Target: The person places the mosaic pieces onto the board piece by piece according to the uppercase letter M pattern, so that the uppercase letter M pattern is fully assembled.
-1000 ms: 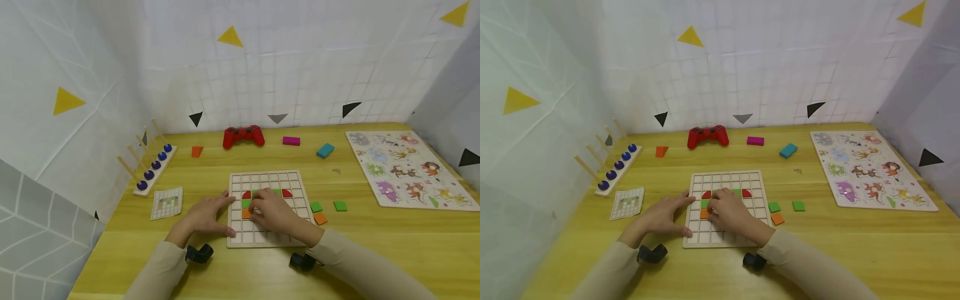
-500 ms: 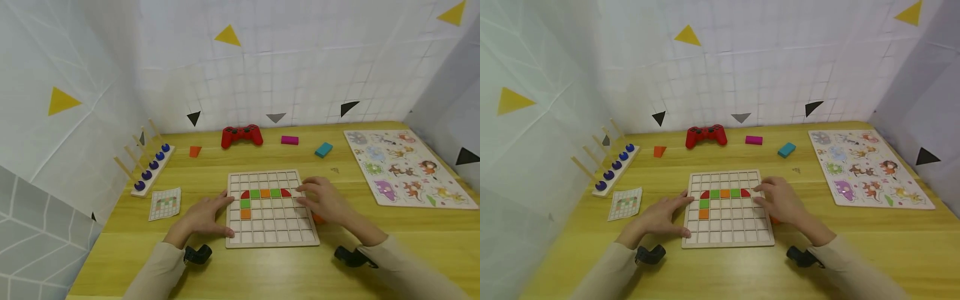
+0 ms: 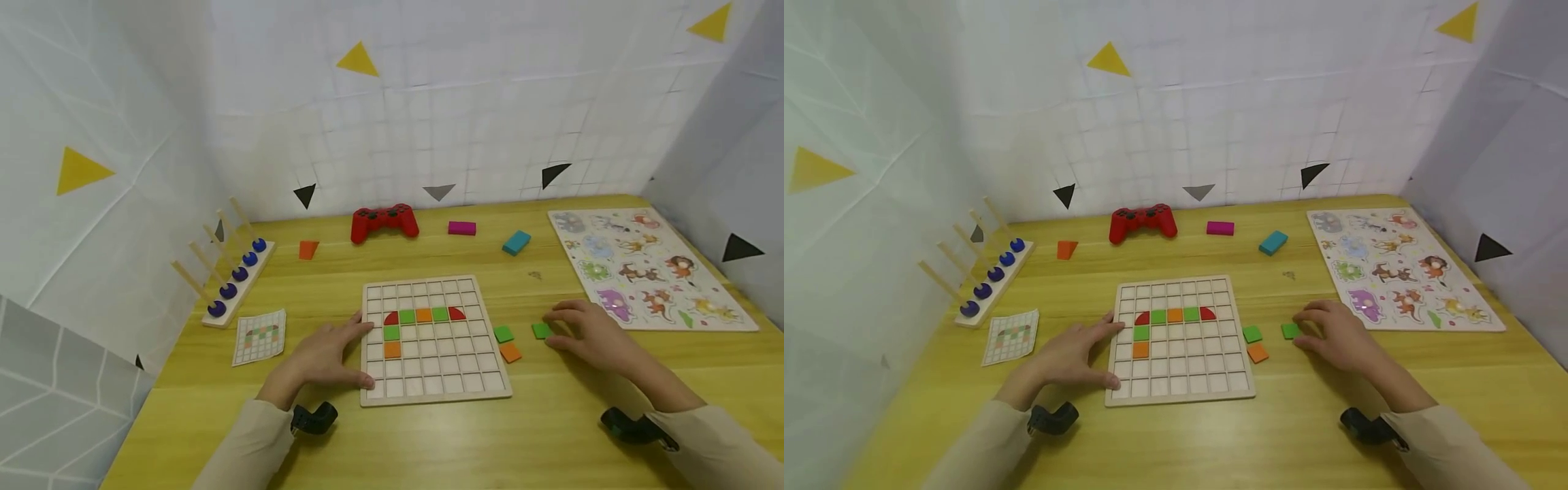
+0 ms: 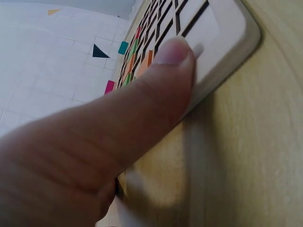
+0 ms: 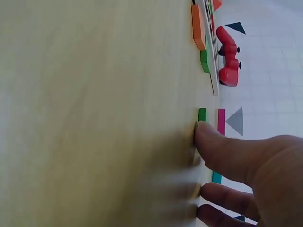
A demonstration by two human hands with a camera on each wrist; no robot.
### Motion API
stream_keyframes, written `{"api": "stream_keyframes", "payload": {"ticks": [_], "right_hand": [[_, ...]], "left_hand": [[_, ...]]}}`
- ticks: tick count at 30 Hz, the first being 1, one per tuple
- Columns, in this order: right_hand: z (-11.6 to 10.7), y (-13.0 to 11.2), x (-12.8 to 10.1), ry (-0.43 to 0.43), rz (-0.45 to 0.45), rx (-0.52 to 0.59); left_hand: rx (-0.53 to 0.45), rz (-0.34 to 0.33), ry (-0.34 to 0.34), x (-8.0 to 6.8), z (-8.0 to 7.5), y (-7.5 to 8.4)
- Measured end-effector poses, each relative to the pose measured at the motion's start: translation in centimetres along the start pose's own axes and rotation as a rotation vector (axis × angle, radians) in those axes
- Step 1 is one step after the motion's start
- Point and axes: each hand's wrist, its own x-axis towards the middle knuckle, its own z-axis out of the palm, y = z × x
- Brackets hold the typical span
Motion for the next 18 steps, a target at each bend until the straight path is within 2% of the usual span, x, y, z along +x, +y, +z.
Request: {"api": "stream_keyframes", "payload": {"ticks": [10,18], "right_hand": [[0.34,-0.28,0.15,0.060,-0.056,-0.062],[0.32,-0.73,0.07,0.038,0.009,-0.046]], "left_hand": [[0.002,0.000,0.003,-0.02,0.01,-0.11],[0.003,0.010,0.006,-0.03,0.04,-0.10]]}}
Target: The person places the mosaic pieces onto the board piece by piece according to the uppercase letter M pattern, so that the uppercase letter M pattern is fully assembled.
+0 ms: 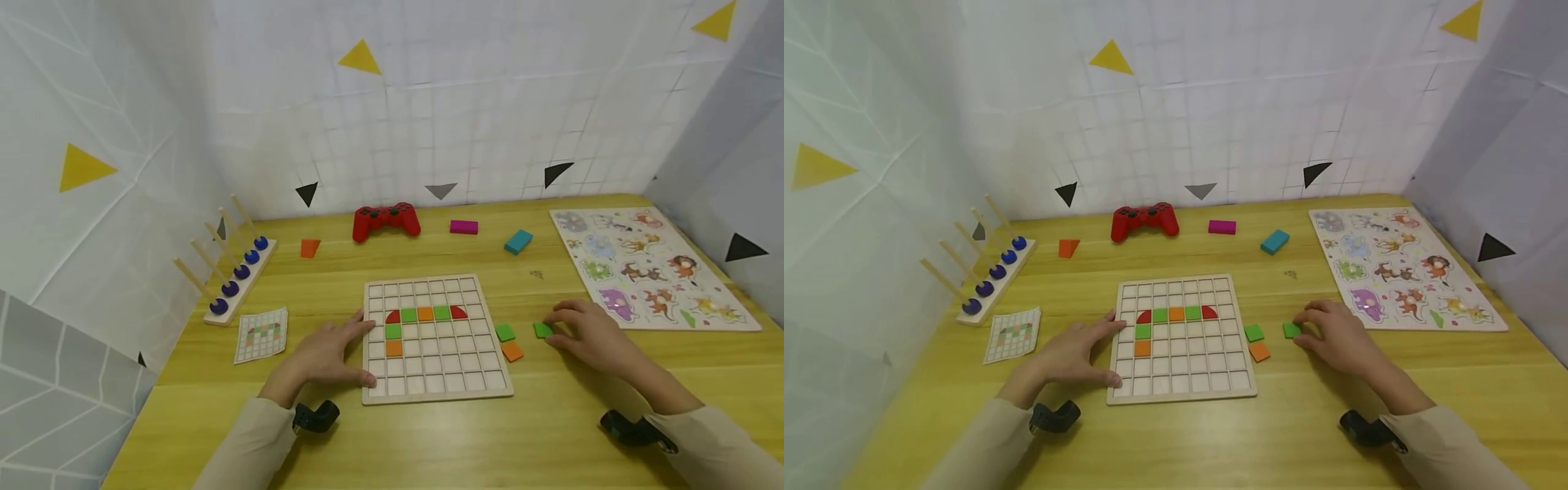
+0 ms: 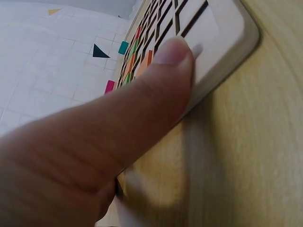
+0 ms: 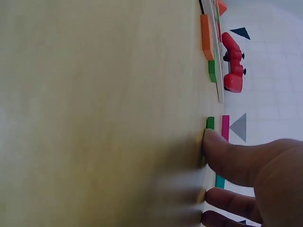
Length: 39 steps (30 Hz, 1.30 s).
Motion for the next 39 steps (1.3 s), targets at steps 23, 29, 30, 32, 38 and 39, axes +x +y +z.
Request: {"api": "stream_keyframes", "payload": {"ticks": [23,29,30,32,38,39], "right_hand": [[0.8,-5.8,4.0,-0.063,-0.048,0.051],[1.9,-8.6,5.8,-0.078,-0.131,0.084],[2.2,-8.9,6.0,-0.076,-0.142,0.081],[2.6,-9.5,6.4,-0.068,-0.162,0.077],[4.3,-11.4,7.8,-0.063,-0.241,0.052],[4.5,-11.7,8.1,-0.067,-0.249,0.044]], "left_hand": [[0.013,0.002,0.003,0.1,0.0,0.0],[0.013,-0.002,-0.010,0.3,0.0,0.1],[0.015,-0.003,-0.011,0.3,-0.1,0.1],[0.014,-0.001,-0.009,0.3,-0.2,0.2],[-0.005,-0.005,-0.009,0.2,-0.2,0.1],[-0.007,-0.005,-0.011,0.2,-0.1,0.1]]}}
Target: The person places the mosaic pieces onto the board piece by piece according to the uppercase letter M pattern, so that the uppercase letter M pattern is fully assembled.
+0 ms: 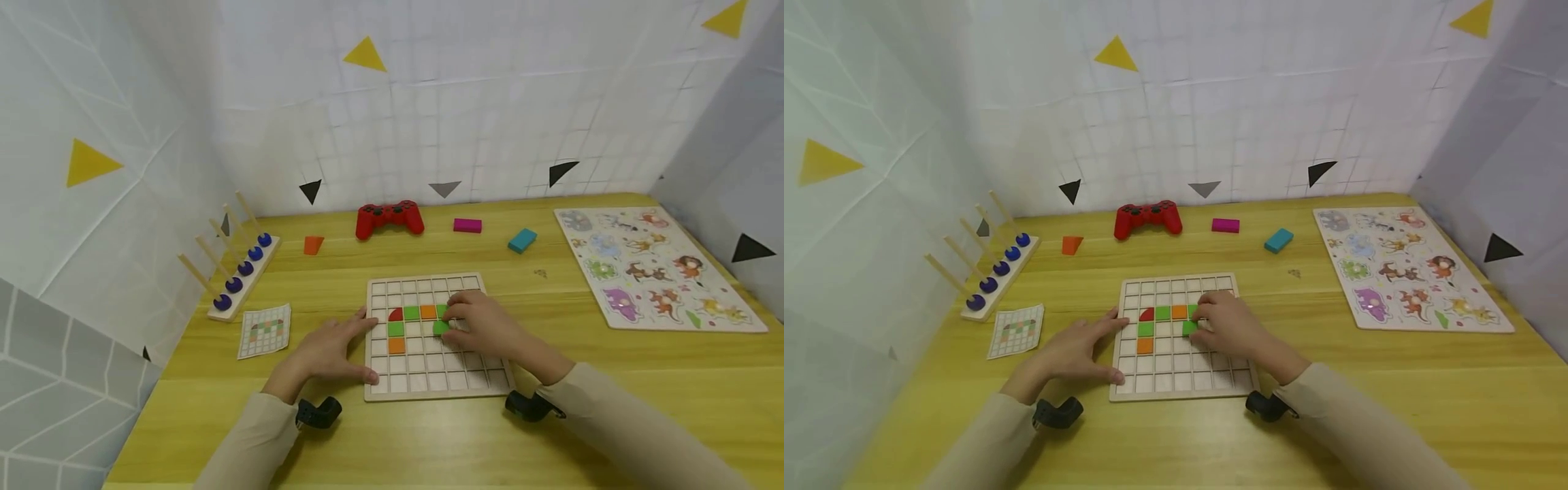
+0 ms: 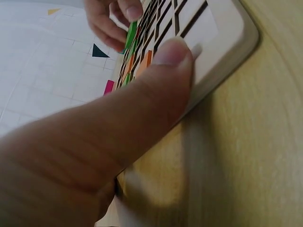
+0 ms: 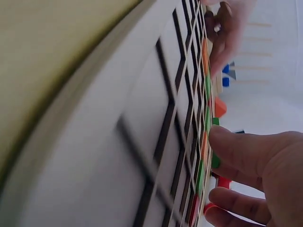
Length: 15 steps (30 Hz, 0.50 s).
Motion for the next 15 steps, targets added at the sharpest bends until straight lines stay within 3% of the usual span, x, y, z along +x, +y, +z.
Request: {"api": "stream_keyframes", "payload": {"ticks": [6,15], "right_hand": [[0.8,-0.9,1.0,-0.016,0.014,-0.040],[1.4,-0.6,1.1,0.039,-0.020,-0.024]], "left_hand": [[-0.001,0.013,0.002,0.1,0.4,-0.1],[-0.006,-0.010,-0.003,-0.1,0.2,-0.1]]}}
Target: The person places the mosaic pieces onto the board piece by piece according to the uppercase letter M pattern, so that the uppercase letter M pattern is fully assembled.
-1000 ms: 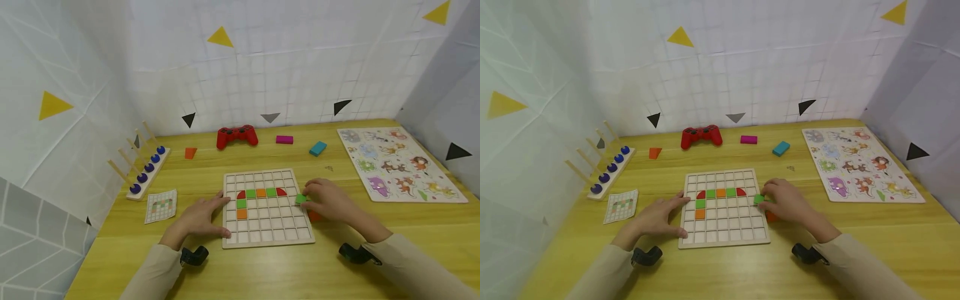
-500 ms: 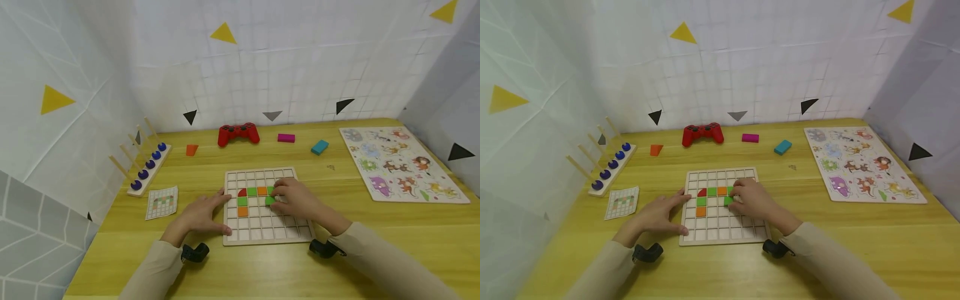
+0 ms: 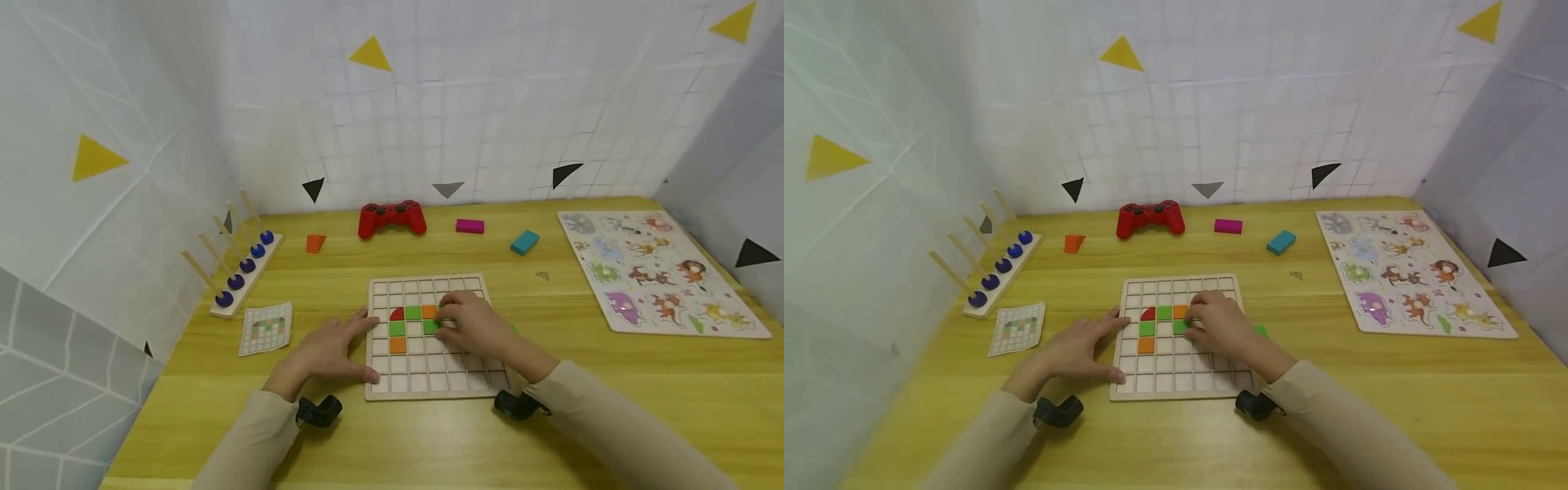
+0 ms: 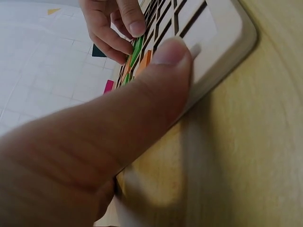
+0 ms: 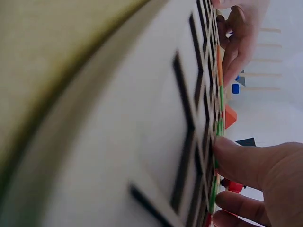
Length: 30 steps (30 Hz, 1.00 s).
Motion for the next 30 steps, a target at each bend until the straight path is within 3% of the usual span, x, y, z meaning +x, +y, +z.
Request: {"api": "stream_keyframes", "payload": {"ticks": [4,9,14,20,24,30], "right_hand": [[0.0,0.4,-0.5,0.040,-0.002,0.009],[-2.2,1.9,-2.5,0.084,0.098,0.078],[-4.2,5.3,-5.6,0.082,0.206,0.127],[-5.0,8.0,-9.1,0.045,0.254,0.077],[-5.1,8.3,-9.7,0.022,0.224,0.035],[-4.4,8.0,-8.8,0.012,0.093,-0.004]], "left_hand": [[0.005,0.010,0.001,0.1,0.1,0.2],[0.004,0.007,-0.004,0.2,0.1,0.4],[0.011,-0.006,0.000,0.1,0.1,0.0],[0.005,0.001,0.015,0.0,0.1,-0.2],[0.006,-0.004,0.020,0.0,0.2,-0.1],[0.021,0.001,0.016,0.1,0.1,-0.3]]}}
